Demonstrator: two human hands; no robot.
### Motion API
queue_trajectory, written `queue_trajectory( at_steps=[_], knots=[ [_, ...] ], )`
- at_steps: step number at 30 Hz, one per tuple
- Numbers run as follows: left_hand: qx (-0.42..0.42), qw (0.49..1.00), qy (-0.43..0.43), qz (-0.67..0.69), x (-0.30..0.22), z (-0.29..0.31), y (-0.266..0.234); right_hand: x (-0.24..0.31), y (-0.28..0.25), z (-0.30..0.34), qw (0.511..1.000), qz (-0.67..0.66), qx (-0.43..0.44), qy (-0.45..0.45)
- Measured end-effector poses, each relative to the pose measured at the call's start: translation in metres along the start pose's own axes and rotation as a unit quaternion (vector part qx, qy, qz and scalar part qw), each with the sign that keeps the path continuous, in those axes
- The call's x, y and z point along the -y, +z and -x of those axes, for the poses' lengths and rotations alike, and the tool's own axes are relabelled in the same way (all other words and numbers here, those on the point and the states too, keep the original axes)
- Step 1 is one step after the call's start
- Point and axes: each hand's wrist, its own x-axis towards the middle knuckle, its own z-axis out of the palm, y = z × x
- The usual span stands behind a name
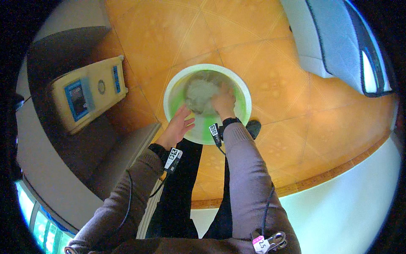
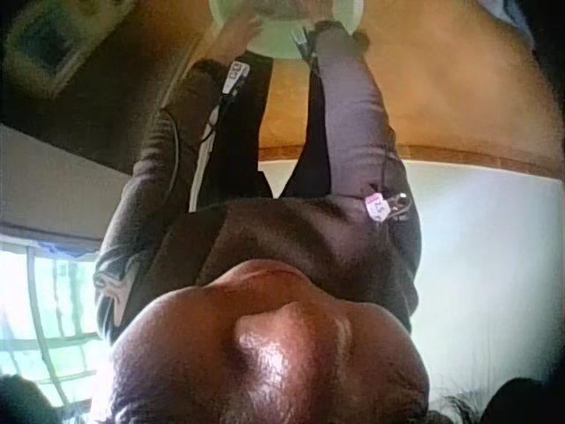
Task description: The person wipes a white cabinet with a blue cloth, then rinses a white cloth in a green basin and wipes a window frame and glass. The person then wipes the side of a mattress with the same cloth.
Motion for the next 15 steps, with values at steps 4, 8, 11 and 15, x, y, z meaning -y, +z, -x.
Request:
queue_trajectory(
  at_steps=[4, 8, 11, 15],
  knots=[
    [-0.028, 0.998, -0.062, -0.003, 0.002, -0.021, 0.010, -0.009, 0.048, 0.006, 0.998, 0.040, 0.057, -0.004],
    [-0.048, 0.989, -0.133, 0.046, 0.007, -0.049, 0.007, 0.007, 0.051, 0.039, 0.876, -0.285, 0.374, 0.110],
    [0.032, 0.986, -0.132, 0.095, 0.001, -0.059, -0.004, 0.035, 0.020, 0.082, 0.869, -0.396, 0.273, 0.118],
    [0.037, 0.996, -0.034, 0.069, -0.001, -0.053, -0.002, 0.062, -0.021, 0.122, 0.916, -0.354, 0.186, 0.020]
  ],
)
